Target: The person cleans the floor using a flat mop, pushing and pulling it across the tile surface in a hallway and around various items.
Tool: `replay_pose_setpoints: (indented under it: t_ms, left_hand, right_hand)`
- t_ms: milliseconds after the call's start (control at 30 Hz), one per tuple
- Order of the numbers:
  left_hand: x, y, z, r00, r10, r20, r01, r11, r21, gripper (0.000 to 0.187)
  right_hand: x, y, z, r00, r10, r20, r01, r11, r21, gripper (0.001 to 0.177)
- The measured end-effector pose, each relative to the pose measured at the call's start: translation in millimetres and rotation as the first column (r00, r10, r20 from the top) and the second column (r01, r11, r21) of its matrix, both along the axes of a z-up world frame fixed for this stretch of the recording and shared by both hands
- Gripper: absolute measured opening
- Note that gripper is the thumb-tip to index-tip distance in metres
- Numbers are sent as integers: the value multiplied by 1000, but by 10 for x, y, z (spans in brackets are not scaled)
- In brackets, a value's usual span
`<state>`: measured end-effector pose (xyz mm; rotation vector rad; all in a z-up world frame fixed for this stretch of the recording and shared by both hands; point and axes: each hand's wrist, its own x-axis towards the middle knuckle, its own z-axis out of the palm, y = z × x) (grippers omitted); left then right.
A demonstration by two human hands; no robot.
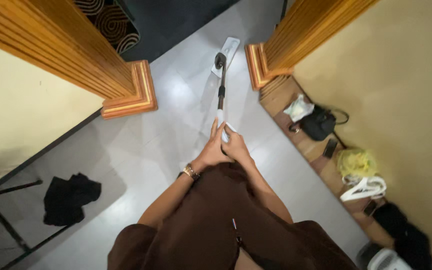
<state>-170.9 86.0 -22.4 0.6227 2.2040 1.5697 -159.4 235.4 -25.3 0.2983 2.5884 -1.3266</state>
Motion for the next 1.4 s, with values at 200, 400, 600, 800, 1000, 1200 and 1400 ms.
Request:
replay_pose_setpoints:
  t_ms: [200,400,600,800,1000,1200,1400]
  left_hand:
    - [-916,592,-27,994,-101,-51,103,994,40,151]
    - [-1380,872,89,979,-184,-86,187,982,24,149]
    - [-1595,969,79,975,-196,-104,197,980,-3,146]
    - [-1385,774,-93,967,-174,-188,164,984,-69,145]
    - [-763,169,-21,962,-164,-217,142,983,-116,143]
    - [61,-799,-46,985,-165,-56,170,979,112,155]
    - [875,-1663,131,933,-359,29,352,926,133,152]
  right_hand:
    - [-741,585,-123,994,-109,32,111,990,-84,71]
    - [-1121,831,20,973,-207,100,230,880,-417,70]
    - [-1347,959,-44,974,-190,126,227,851,-473,71]
    - [-1143,753,-98,977,-185,110,215,854,-474,70]
    - [-493,133,-34,980,-176,93,195,945,-264,71]
    - [379,-832,-179,955,-119,-272,107,993,-59,69]
    - [1435,-1809,91,889,-423,174,437,898,-49,70]
